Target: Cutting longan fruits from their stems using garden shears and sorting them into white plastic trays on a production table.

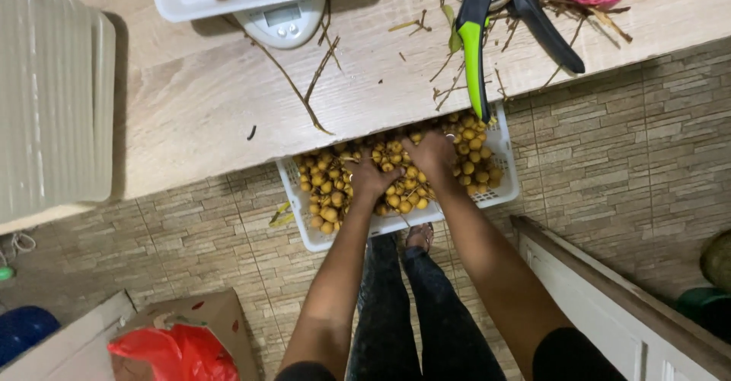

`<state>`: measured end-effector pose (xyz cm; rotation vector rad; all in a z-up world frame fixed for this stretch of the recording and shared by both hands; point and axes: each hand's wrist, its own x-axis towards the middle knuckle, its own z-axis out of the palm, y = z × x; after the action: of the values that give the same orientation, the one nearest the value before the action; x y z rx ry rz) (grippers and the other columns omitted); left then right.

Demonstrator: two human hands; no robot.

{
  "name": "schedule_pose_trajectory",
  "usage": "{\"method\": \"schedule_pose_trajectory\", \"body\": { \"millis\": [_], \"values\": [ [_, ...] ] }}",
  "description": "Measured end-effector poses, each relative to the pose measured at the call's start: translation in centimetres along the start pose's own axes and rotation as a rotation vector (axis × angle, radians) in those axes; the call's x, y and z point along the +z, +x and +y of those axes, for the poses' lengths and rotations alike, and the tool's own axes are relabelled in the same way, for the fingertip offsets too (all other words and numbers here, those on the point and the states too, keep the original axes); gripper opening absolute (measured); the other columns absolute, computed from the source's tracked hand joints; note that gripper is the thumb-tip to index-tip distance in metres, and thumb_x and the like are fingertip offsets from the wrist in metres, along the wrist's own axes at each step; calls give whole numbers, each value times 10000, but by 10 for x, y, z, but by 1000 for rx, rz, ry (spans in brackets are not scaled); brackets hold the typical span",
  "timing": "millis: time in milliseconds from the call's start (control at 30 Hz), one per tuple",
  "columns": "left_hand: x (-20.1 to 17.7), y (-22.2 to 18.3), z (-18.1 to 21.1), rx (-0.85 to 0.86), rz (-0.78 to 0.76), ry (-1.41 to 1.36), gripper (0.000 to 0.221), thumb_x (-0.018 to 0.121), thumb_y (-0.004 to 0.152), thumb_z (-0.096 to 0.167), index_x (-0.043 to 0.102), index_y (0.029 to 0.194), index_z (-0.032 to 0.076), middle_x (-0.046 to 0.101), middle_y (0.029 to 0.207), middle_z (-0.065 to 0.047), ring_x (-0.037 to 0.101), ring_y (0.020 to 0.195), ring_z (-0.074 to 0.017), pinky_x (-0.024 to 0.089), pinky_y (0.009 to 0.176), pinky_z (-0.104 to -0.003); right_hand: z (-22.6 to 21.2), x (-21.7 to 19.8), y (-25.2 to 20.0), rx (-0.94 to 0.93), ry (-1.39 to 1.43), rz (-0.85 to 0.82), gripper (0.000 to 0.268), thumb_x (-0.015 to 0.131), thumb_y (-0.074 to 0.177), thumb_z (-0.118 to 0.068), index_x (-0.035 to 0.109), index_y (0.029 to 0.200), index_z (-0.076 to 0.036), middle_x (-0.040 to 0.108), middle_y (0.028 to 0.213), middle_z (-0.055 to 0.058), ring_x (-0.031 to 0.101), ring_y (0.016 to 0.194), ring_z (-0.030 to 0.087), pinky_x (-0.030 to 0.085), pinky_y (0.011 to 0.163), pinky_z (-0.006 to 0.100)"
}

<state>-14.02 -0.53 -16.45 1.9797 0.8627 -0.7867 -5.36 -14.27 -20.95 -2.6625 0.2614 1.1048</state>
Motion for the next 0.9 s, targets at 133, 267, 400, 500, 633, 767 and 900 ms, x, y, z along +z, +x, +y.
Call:
{"method": "schedule_pose_trajectory", "body": {
  "millis": [133, 267, 400, 500, 633, 767, 900],
  "values": [
    [5, -3, 0, 8, 80, -85, 950, 893, 629, 547, 483, 1435, 256, 427, 1404, -272, 613, 1217, -489, 535, 1037, -477, 0, -11, -25, -106, 56, 42, 723, 496, 938, -668, 655, 1275, -48, 597, 1297, 195, 522, 1262, 482, 528, 973, 532],
    [26, -14, 0, 7, 97, -118, 953, 834, 761, 359, 336, 1565, 238, 222, 1512, -347, 512, 1266, -564, 534, 1009, -561, -2, -8, -37, -128, 74, 95, 650, 478, 957, -637, 606, 1296, -97, 464, 1364, 145, 437, 1309, 512, 503, 1025, 544],
    [39, -4, -3, -12, 131, -23, 1026, 890, 722, 348, 337, 1577, 227, 245, 1523, -338, 462, 1307, -565, 524, 1026, -557, 2, 2, -33, -174, 43, 83, 699, 474, 920, -724, 601, 1302, -152, 468, 1357, 117, 438, 1308, 497, 520, 998, 555],
    [51, 11, -21, -18, 194, -75, 955, 890, 706, 349, 407, 1528, 294, 258, 1536, -272, 497, 1286, -530, 539, 1011, -542, 8, 11, -34, -221, 33, 96, 630, 517, 922, -681, 636, 1274, -173, 524, 1304, 116, 461, 1276, 510, 530, 969, 542],
    [50, 14, -35, 49, 236, -169, 806, 910, 686, 362, 546, 1398, 255, 355, 1452, -207, 535, 1269, -513, 536, 1043, -534, 29, 45, 7, -287, -50, 101, 559, 575, 906, -616, 646, 1295, -222, 560, 1290, 97, 443, 1295, 497, 554, 931, 541],
    [52, 22, -51, 119, 203, -204, 841, 936, 658, 366, 559, 1400, 240, 403, 1421, -183, 565, 1284, -481, 513, 1084, -510, 12, -1, -40, -298, -83, 117, 643, 527, 916, -648, 646, 1332, -172, 476, 1472, 126, 355, 1367, 503, 517, 991, 603],
    [44, 24, -45, 171, 155, -169, 986, 924, 697, 351, 430, 1544, 246, 405, 1498, -258, 501, 1373, -479, 427, 1161, -525, 10, 7, -45, -273, -69, 133, 636, 635, 870, -619, 655, 1311, -162, 461, 1429, 124, 316, 1366, 520, 530, 966, 632]
  ]
}}
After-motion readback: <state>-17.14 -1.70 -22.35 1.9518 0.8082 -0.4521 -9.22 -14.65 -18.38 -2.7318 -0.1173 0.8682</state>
